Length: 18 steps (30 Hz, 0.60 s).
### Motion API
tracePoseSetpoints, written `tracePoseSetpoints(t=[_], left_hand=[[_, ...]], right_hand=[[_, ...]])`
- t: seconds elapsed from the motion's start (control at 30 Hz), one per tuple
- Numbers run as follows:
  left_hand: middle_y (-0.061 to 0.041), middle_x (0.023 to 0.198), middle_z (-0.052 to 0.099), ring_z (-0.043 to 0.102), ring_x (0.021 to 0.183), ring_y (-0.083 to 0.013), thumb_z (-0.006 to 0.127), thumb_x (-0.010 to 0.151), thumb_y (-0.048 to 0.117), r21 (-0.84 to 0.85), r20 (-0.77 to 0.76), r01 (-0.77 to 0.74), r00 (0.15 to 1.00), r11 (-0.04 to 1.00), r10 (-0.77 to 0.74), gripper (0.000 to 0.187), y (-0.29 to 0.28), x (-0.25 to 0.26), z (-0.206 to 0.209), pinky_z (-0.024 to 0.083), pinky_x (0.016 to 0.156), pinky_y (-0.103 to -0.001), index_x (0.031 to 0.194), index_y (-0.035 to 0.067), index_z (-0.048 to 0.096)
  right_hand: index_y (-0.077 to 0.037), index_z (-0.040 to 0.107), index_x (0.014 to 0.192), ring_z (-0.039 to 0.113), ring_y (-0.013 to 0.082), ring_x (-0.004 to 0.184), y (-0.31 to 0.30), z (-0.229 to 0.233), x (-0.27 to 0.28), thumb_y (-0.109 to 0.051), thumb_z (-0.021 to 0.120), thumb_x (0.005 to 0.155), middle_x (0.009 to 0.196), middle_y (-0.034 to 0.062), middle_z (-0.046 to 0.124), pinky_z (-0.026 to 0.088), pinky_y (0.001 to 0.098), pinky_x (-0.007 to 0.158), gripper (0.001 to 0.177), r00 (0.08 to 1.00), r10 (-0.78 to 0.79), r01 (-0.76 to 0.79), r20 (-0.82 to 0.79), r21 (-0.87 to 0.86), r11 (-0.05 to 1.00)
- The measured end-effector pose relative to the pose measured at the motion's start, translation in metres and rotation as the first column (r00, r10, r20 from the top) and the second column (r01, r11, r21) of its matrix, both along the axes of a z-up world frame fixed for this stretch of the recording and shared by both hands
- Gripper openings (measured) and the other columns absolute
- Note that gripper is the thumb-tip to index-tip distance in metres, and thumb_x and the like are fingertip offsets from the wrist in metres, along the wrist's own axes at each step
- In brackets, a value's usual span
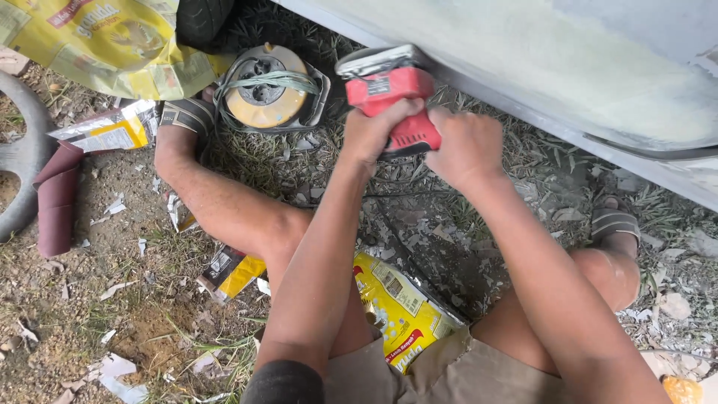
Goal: The person uses a red electric sander to smooth the surface of a car's side panel. They move the tool back and forth along the lower edge of the panel, focusing on removing material and leveling the surface.
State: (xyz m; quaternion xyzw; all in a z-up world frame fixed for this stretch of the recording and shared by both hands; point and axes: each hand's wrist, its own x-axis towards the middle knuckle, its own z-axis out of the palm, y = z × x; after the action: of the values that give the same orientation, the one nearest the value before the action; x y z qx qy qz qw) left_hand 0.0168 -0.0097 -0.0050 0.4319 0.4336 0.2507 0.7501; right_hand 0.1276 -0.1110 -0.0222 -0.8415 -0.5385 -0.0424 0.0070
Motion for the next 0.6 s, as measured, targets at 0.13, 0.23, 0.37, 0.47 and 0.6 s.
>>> tracePoseSetpoints(t=[0.13, 0.23, 0.37, 0.47, 0.6], left_hand=[[-0.027, 0.106, 0.071, 0.071, 0.107, -0.0374, 0.090, 0.050, 0.034, -0.027, 0.025, 0.086, 0.996, 0.996, -0.085, 0.086, -0.015, 0.001, 0.012, 0.057, 0.088, -0.050, 0.122, -0.007, 0.066], [-0.027, 0.106, 0.071, 0.071, 0.106, -0.0360, 0.091, 0.050, 0.033, -0.033, 0.013, 0.083, 0.996, 0.996, -0.083, 0.085, -0.004, -0.003, 0.004, 0.058, 0.087, -0.050, 0.121, -0.007, 0.066], [-0.020, 0.096, 0.073, 0.072, 0.098, -0.0276, 0.093, 0.050, 0.037, 0.039, -0.012, -0.015, 1.000, 0.999, 0.016, 0.078, 0.022, -0.008, -0.005, 0.057, 0.083, -0.046, 0.113, -0.002, 0.071], [-0.020, 0.096, 0.071, 0.071, 0.095, -0.0279, 0.095, 0.049, 0.037, 0.008, 0.011, -0.087, 0.996, 0.996, 0.087, 0.078, 0.021, -0.007, -0.007, 0.058, 0.082, -0.045, 0.112, -0.002, 0.070], [-0.020, 0.099, 0.071, 0.070, 0.098, -0.0271, 0.093, 0.051, 0.039, -0.007, 0.004, -0.044, 0.999, 0.999, 0.044, 0.080, 0.002, -0.004, 0.000, 0.057, 0.083, -0.045, 0.114, -0.002, 0.070]], right_hand=[[-0.014, 0.067, 0.090, 0.073, 0.0376, 0.069, -0.026, 0.008, 0.004, -0.016, 0.067, 0.065, 0.065, 0.0089, 0.066, 0.052, 0.0482, 0.066, 0.025, 0.999, -0.048, 0.048, 0.014, -0.031, 0.998], [-0.015, 0.066, 0.089, 0.073, 0.0367, 0.069, -0.014, 0.003, 0.000, -0.016, 0.066, 0.065, 0.064, 0.0081, 0.066, 0.052, 0.0471, 0.066, 0.025, 0.998, -0.053, 0.054, 0.031, -0.027, 0.998], [-0.016, 0.068, 0.088, 0.073, 0.0347, 0.069, 0.022, -0.004, -0.006, -0.015, 0.066, 0.063, 0.065, 0.0059, 0.068, 0.053, 0.0452, 0.067, 0.025, 1.000, 0.007, -0.008, 0.013, 0.034, 0.999], [-0.019, 0.069, 0.099, 0.075, 0.0362, 0.074, 0.032, -0.011, 0.001, -0.018, 0.066, 0.065, 0.074, 0.0067, 0.071, 0.054, 0.0498, 0.070, 0.034, 1.000, 0.021, -0.022, 0.015, 0.021, 1.000], [-0.020, 0.070, 0.101, 0.076, 0.0357, 0.079, 0.007, -0.010, 0.005, -0.018, 0.067, 0.066, 0.077, 0.0078, 0.073, 0.055, 0.0488, 0.075, 0.036, 1.000, -0.009, 0.009, -0.012, -0.015, 1.000]])
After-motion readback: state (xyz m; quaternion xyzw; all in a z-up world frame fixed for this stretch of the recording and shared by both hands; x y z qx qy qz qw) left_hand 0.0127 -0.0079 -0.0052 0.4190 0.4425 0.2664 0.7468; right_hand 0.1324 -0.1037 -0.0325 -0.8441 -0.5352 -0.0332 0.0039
